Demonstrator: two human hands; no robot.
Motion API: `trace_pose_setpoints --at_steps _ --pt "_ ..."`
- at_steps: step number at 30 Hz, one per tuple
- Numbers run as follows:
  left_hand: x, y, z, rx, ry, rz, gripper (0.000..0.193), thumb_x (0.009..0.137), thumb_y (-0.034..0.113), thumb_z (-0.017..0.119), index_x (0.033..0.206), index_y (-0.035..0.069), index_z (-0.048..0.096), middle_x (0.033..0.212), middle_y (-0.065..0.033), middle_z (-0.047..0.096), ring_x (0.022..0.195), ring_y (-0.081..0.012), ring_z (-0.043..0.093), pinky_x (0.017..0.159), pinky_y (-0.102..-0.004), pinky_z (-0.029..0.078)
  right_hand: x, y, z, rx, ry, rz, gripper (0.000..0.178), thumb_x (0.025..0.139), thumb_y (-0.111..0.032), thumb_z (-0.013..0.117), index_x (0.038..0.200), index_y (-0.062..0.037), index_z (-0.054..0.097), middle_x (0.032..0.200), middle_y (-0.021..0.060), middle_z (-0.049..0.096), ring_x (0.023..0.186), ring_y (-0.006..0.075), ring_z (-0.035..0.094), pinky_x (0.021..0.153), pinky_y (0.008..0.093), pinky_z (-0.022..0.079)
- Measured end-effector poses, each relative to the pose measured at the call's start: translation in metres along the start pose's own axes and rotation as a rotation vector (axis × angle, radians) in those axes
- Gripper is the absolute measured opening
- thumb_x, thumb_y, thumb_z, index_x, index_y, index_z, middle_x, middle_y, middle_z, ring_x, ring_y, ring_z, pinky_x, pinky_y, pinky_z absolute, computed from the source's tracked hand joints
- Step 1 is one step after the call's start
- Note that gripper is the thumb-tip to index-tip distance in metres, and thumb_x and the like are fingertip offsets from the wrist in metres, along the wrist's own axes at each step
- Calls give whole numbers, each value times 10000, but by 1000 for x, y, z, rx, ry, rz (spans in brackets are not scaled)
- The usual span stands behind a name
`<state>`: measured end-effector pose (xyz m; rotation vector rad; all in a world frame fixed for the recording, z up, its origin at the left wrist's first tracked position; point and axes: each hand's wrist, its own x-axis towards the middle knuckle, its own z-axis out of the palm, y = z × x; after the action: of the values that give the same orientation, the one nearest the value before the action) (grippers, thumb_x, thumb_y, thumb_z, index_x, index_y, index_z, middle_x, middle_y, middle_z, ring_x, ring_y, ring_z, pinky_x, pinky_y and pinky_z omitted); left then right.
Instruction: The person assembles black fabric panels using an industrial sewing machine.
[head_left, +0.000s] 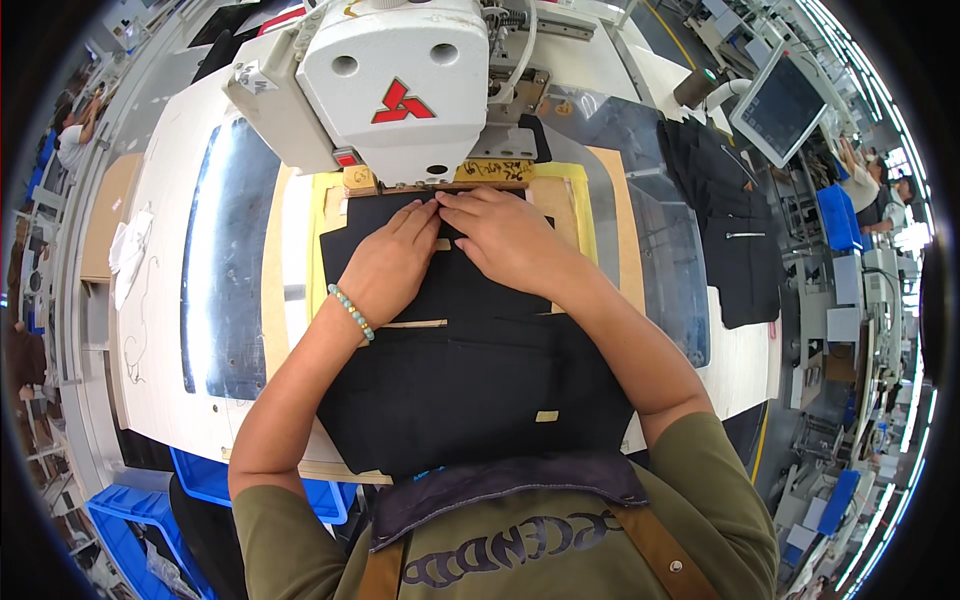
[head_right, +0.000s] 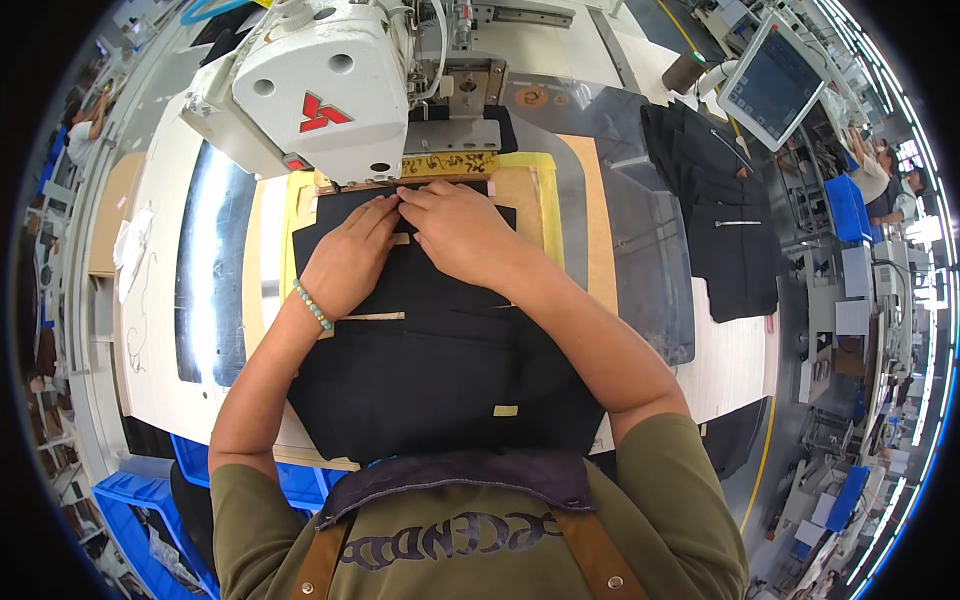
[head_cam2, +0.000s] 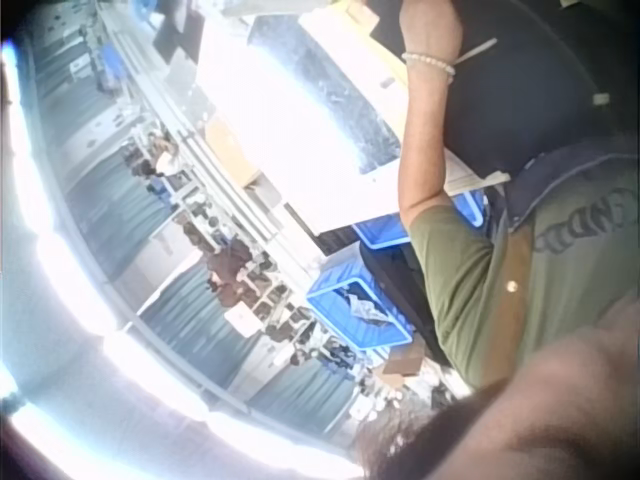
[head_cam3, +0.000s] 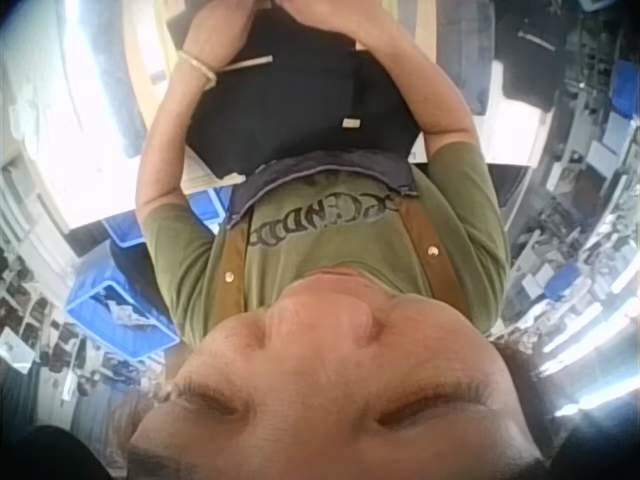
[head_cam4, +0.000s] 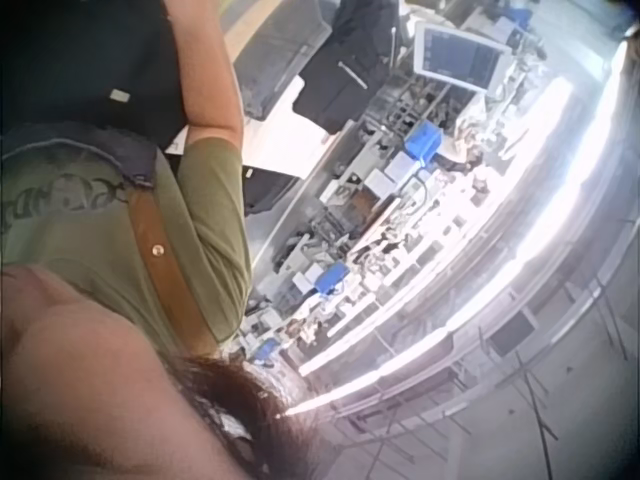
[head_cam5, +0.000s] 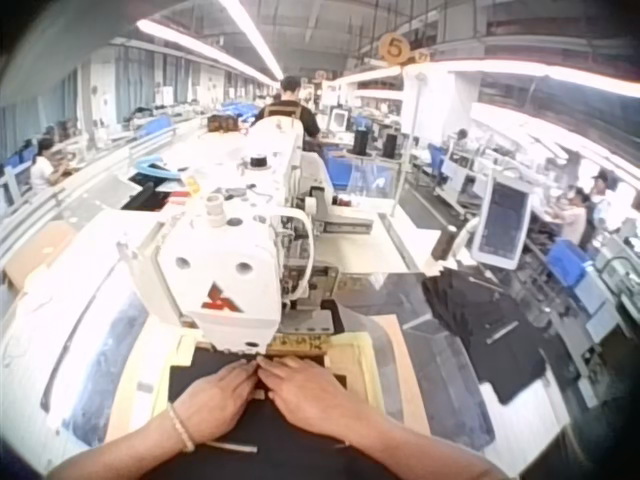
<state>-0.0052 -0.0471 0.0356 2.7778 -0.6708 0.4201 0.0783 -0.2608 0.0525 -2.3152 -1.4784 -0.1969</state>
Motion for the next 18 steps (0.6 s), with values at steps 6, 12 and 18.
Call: trace_pose_setpoints --at_steps 6,12,18 --pt "2 2 1 35 -23 -13 443 984 145 700 1371 -60 633 1482 -180 619 1351 -344 610 1119 -412 524 -7 0 -2 -51 38 102 389 950 -164 726 1304 -4 725 1412 77 710 1291 261 622 1089 420 511" --pt "4 6 -4 105 -62 -19 442 999 171 694 1377 -52 638 1502 -171 609 1360 -338 601 1122 -405 522 -37 18 -16 -12 4 241 395 963 -175 718 1332 -34 719 1440 50 692 1295 258 614 1077 425 517" --pt "4 7 -4 127 -91 -30 439 1009 191 685 1380 -39 642 1514 -164 602 1377 -325 584 1128 -398 518 -60 23 -35 -146 -65 186 430 957 -147 712 1369 -29 686 1486 81 647 1298 283 609 1080 428 518"
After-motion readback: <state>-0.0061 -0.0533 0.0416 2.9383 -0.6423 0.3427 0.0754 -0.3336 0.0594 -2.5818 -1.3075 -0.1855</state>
